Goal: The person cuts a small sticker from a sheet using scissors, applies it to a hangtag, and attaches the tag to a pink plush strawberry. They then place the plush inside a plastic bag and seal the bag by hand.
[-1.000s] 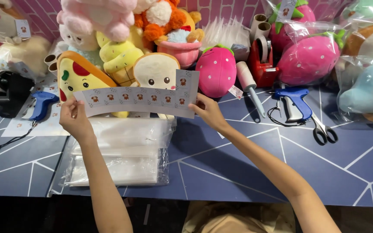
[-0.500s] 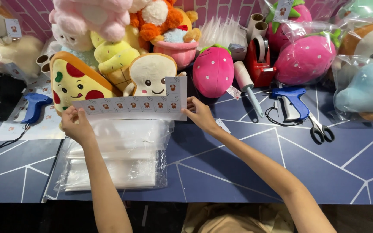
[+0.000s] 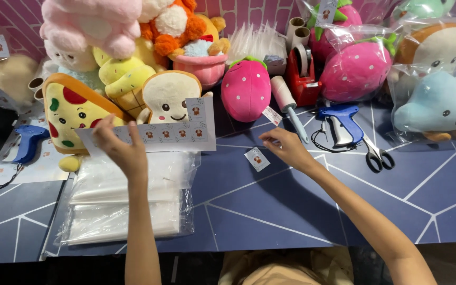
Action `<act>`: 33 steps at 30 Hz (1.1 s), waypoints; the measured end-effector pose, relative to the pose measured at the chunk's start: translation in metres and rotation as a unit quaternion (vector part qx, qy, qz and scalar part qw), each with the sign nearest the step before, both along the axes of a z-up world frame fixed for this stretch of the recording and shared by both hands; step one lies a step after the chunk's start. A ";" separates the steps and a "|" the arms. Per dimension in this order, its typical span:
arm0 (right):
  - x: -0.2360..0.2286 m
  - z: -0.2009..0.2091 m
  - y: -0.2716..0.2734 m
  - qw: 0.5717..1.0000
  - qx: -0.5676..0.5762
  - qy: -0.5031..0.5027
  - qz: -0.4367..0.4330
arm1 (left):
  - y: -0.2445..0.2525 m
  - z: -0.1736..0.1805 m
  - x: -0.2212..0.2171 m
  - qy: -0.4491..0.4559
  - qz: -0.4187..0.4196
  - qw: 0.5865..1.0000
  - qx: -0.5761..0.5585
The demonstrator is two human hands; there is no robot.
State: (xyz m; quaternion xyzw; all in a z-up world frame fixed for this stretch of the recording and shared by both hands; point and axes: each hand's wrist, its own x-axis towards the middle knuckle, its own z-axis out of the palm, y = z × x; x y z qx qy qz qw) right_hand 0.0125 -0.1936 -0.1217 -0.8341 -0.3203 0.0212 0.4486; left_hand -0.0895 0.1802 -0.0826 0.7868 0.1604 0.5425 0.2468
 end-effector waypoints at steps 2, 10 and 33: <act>-0.010 0.002 -0.004 0.999 -0.030 -0.028 0.016 | -0.044 -0.004 0.012 0.029 -0.064 0.997 0.009; -0.010 -0.037 -0.005 0.959 -0.203 -0.191 0.055 | -0.157 -0.044 0.032 0.270 -0.339 0.901 0.029; -0.009 -0.013 -0.074 0.971 -0.067 -0.175 -0.145 | -0.195 -0.105 0.074 0.463 -0.387 0.793 -0.087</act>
